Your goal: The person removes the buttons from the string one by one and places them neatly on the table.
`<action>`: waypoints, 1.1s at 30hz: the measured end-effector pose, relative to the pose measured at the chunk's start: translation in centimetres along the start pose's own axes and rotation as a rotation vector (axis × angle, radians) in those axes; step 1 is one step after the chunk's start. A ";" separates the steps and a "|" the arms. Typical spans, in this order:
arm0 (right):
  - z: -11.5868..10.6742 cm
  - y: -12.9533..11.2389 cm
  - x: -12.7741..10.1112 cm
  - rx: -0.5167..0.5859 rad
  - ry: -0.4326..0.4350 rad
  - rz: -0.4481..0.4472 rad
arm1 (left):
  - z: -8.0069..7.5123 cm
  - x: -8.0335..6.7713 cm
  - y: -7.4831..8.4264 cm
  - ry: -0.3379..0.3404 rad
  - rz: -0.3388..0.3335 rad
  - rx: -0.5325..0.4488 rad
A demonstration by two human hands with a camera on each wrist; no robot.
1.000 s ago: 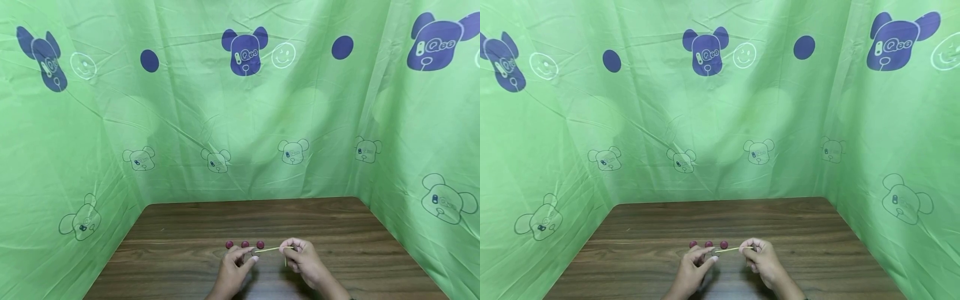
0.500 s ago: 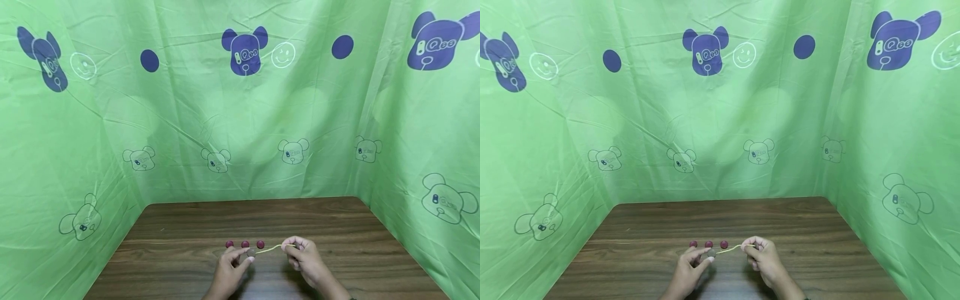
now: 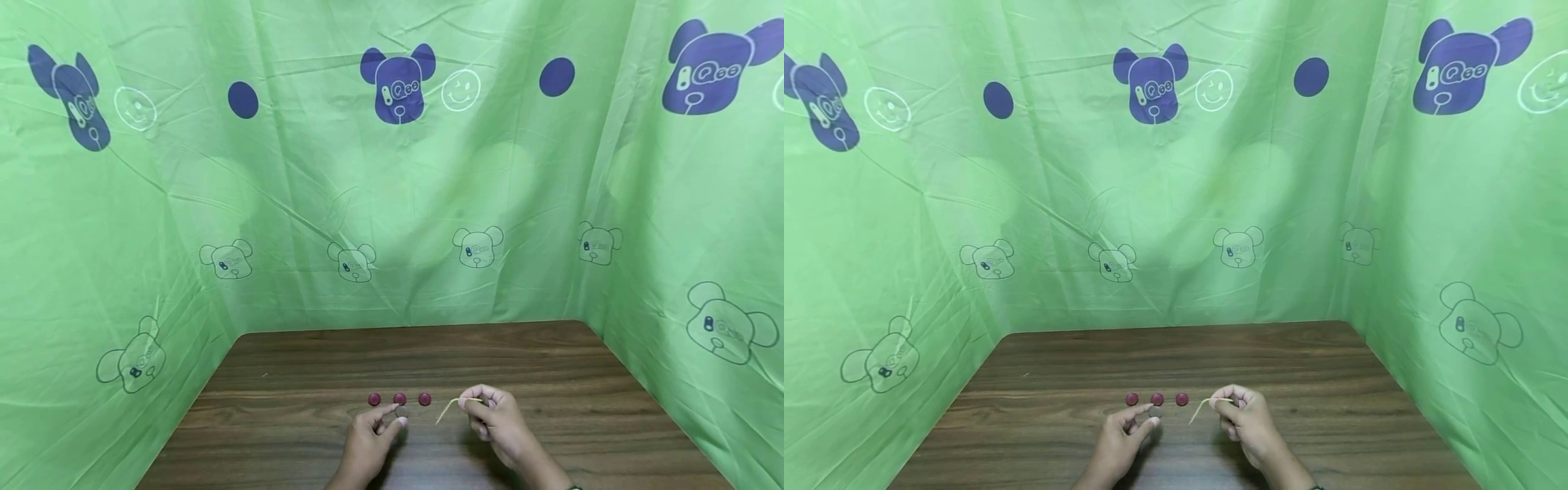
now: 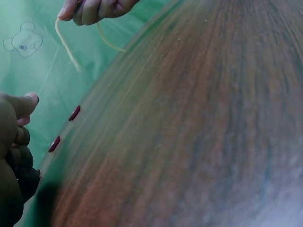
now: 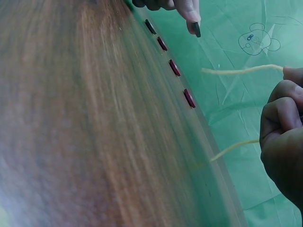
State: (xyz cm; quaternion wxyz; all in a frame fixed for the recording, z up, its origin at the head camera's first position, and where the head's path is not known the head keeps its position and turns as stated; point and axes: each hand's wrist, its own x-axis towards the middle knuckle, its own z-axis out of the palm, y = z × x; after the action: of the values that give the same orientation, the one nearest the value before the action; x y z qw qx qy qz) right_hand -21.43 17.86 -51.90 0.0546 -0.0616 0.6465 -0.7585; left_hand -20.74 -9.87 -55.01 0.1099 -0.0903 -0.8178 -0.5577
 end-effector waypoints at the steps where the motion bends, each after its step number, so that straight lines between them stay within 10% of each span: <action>1: 0.0 0.0 0.0 -0.002 -0.002 0.000 | 0.0 0.0 0.0 -0.003 -0.008 0.004; 33: 0.0 -0.4 -0.2 -0.008 -0.035 0.038 | 0.9 0.3 -1.2 0.053 -0.033 0.268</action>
State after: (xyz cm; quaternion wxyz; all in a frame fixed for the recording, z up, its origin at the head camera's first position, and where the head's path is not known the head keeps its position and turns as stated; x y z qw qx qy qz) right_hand -21.27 17.92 -51.55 0.0802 -0.0627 0.6496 -0.7535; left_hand -21.40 -9.43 -56.34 0.1333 -0.0464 -0.8832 -0.4473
